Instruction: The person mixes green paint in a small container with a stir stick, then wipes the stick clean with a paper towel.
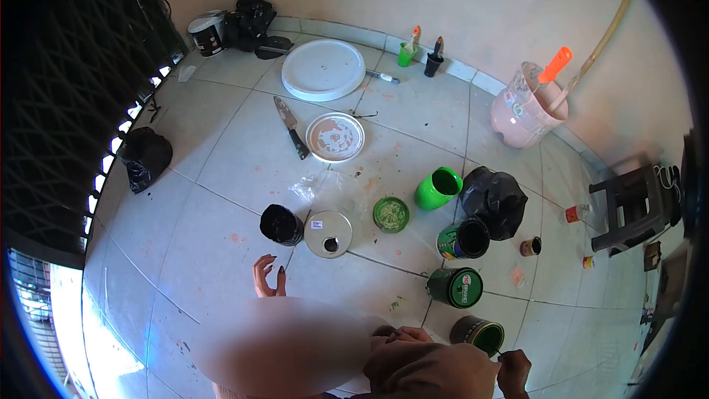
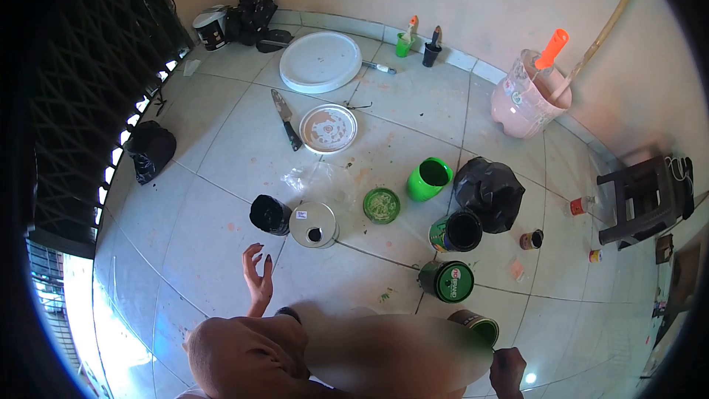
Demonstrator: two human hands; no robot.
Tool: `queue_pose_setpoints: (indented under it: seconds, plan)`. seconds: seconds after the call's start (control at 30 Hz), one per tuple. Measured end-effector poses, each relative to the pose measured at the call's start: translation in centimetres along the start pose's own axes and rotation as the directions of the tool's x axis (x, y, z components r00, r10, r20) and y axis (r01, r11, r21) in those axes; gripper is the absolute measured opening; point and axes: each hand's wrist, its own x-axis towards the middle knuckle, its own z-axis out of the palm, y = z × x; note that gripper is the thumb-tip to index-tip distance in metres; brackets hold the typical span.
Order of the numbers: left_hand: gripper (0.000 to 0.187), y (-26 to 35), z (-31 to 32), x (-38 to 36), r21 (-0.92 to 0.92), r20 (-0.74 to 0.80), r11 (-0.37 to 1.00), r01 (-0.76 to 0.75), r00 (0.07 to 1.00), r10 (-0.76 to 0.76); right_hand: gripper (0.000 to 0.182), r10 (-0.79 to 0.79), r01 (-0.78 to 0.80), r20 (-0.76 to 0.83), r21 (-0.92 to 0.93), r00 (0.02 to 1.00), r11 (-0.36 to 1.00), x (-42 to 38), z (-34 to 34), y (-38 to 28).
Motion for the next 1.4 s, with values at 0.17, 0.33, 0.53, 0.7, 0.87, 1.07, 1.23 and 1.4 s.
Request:
queue_pose_setpoints:
  seconds: [0.17, 0.33, 0.53, 0.7, 0.87, 1.07, 1.23, 1.4]
  plan:
    - [0.031, -0.6, 0.2, -0.1, 0.005, 0.011, 1.000, 0.003, 1.000, -0.003, 0.005, 0.167, -0.165, 0.009, 0.207, 0.986, 0.964, 0.3, -1.3, -2.5]
    - [0.033, -1.9, 0.6, -0.6, -0.036, 0.031, 0.999, 0.011, 0.999, -0.009, 0.006, 0.280, -0.279, 0.034, 0.260, 0.959, 0.925, -0.9, -4.3, -3.2]
    - [0.034, -2.4, 0.1, -0.5, -0.045, 0.057, 0.998, 0.040, 0.998, -0.038, 0.006, 0.263, -0.261, 0.025, 0.256, 0.964, 0.931, -0.6, -5.5, -3.9]
    - [0.035, -2.4, 0.1, -0.4, -0.053, 0.052, 0.998, 0.047, 0.998, -0.044, 0.004, 0.020, -0.022, 0.035, 0.051, 0.999, 0.998, 2.8, -3.0, -5.1]
    - [0.036, -2.4, 0.3, -0.5, -0.061, 0.060, 0.995, 0.082, 0.995, -0.078, 0.020, 0.259, -0.255, -0.016, 0.143, 0.966, 0.956, 2.1, -2.0, -5.1]
    - [0.033, -1.5, 0.2, -0.3, -0.043, 0.044, 0.996, 0.079, 0.996, -0.077, 0.052, 0.803, -0.776, 0.137, 0.394, 0.580, 0.493, -8.3, -2.2, 0.3]
    - [0.033, -1.1, 0.3, -0.4, -0.010, 0.040, 1.000, 0.015, 0.999, -0.014, 0.055, 0.745, -0.768, 0.277, 0.446, 0.607, 0.460, -9.6, 6.9, -2.1]
    - [0.030, -1.1, 1.2, -1.3, -0.111, 0.100, 0.992, 0.061, 0.994, -0.050, 0.059, 0.658, -0.737, 0.371, 0.507, 0.655, 0.447, -7.5, 15.1, -5.6]
